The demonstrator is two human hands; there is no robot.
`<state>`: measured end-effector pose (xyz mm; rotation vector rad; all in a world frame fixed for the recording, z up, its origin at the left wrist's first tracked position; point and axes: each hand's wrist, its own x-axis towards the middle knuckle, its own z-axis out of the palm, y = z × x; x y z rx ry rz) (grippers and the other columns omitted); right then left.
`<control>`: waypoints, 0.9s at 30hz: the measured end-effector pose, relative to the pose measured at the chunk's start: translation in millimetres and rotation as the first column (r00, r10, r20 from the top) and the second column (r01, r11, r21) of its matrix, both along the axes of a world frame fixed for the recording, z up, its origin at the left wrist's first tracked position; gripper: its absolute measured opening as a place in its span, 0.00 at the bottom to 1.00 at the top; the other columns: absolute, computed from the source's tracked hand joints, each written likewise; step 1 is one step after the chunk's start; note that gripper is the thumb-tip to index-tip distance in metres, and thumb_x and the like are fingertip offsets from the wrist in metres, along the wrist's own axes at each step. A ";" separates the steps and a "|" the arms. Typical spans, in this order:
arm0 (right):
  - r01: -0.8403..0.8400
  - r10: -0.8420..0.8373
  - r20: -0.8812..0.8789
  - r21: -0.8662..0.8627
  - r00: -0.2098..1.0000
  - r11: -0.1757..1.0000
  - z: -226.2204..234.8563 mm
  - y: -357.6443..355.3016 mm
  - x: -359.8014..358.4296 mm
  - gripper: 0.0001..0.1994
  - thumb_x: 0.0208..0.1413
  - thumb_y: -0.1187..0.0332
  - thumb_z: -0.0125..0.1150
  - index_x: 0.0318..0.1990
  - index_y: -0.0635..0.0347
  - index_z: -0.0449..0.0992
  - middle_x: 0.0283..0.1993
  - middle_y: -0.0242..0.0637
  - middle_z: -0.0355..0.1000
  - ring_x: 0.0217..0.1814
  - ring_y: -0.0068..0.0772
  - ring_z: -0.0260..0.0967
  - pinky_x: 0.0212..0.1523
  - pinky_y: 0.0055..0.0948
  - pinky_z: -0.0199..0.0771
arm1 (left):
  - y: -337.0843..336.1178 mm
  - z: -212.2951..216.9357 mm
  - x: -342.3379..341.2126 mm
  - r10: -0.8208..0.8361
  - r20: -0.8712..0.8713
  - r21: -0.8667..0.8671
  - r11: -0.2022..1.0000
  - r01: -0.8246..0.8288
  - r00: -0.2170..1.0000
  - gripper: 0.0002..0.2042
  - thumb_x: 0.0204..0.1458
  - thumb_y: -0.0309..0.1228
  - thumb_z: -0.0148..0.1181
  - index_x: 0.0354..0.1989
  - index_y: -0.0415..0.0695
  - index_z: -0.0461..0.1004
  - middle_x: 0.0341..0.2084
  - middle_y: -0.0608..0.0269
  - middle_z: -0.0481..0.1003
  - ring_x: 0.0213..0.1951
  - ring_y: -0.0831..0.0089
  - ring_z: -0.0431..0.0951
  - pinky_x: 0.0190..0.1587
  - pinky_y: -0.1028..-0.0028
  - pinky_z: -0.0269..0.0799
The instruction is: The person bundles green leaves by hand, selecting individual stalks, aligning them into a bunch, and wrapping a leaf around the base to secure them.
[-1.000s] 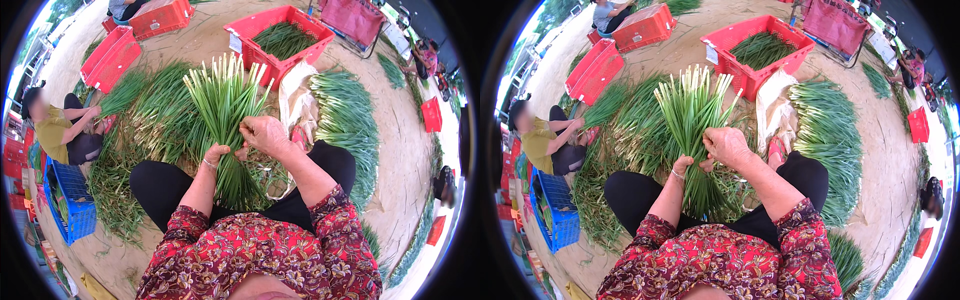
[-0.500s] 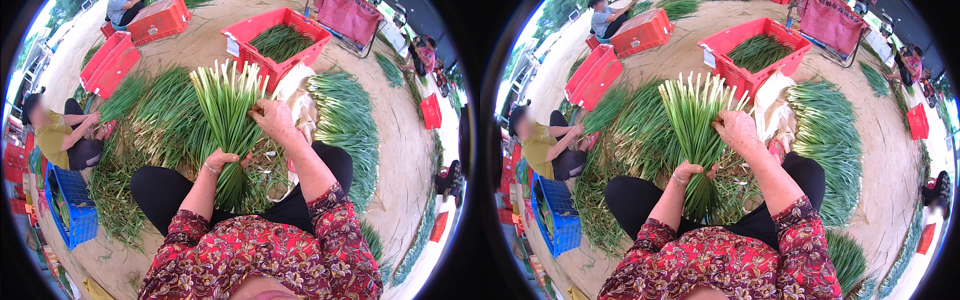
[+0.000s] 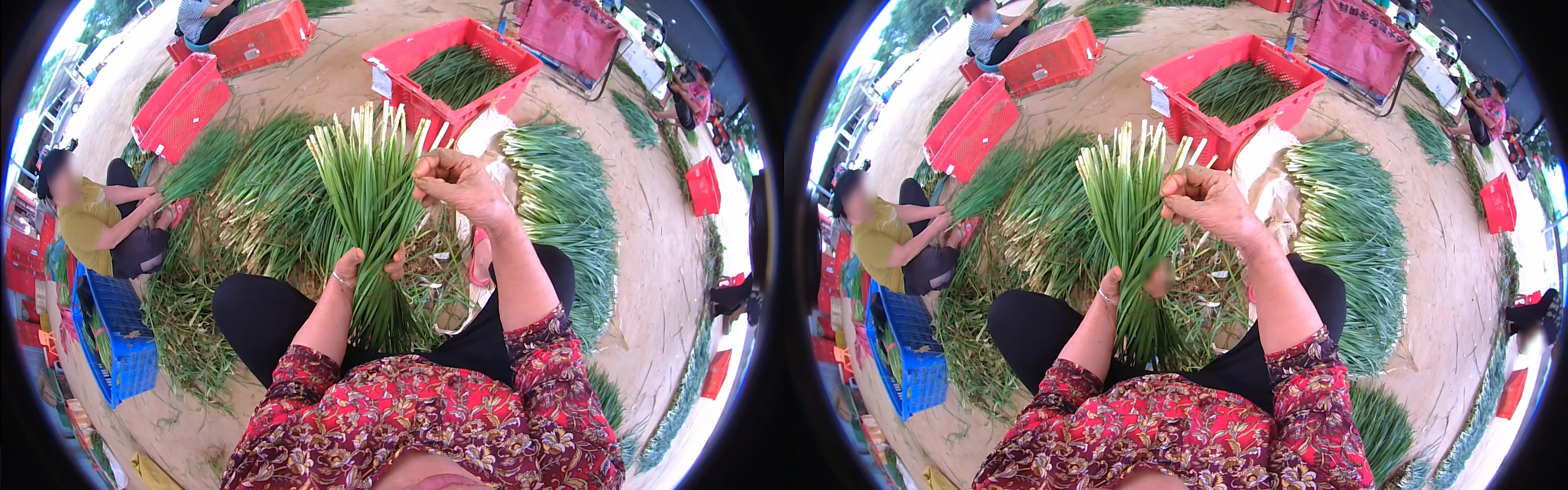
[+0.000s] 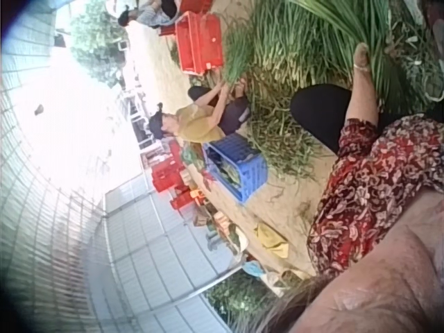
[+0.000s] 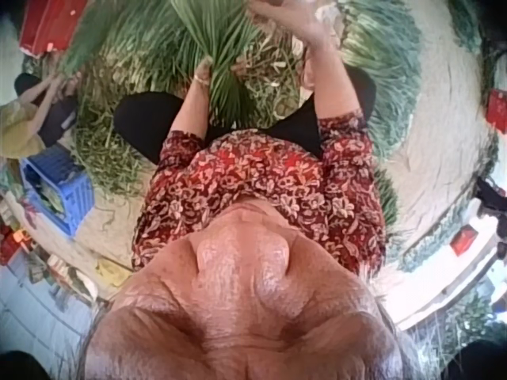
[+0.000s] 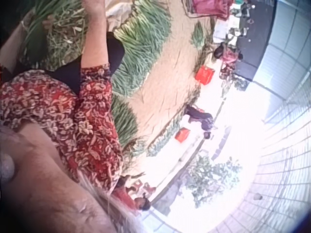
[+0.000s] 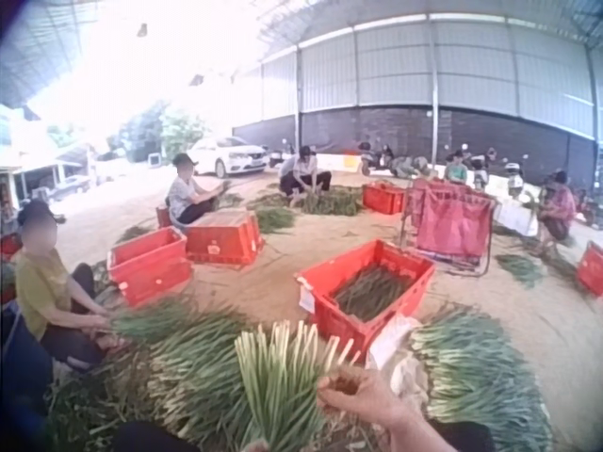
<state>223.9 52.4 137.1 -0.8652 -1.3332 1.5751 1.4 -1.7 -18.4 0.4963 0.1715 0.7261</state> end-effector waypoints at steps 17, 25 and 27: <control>-0.031 0.014 0.260 0.065 0.966 0.997 15.4 -3.1 13.4 0.07 0.58 0.66 0.59 0.35 0.60 0.76 0.26 0.23 0.70 0.27 0.12 0.64 0.28 0.16 0.63 | -4.6 18.6 2.9 0.008 -0.085 -0.102 0.995 -0.016 0.996 0.30 0.41 0.41 0.64 0.53 0.39 0.66 0.37 0.54 0.74 0.28 0.71 0.68 0.37 0.69 0.64; 0.404 -0.552 0.275 0.447 0.787 0.798 13.2 33.9 48.9 0.08 0.57 0.67 0.62 0.36 0.63 0.76 0.29 0.26 0.70 0.31 0.17 0.64 0.34 0.21 0.65 | -5.9 27.2 2.8 -0.051 -0.232 -0.060 0.997 0.038 0.971 0.29 0.39 0.42 0.64 0.49 0.37 0.68 0.33 0.54 0.75 0.25 0.71 0.68 0.31 0.70 0.62; 0.343 -0.623 0.358 0.598 0.695 0.725 18.3 34.6 54.9 0.14 0.55 0.63 0.63 0.43 0.63 0.74 0.37 0.32 0.73 0.41 0.24 0.67 0.42 0.28 0.68 | -8.4 26.4 2.0 -0.065 -0.279 -0.012 0.998 0.064 0.958 0.29 0.39 0.41 0.64 0.49 0.37 0.69 0.31 0.53 0.75 0.25 0.70 0.69 0.30 0.69 0.63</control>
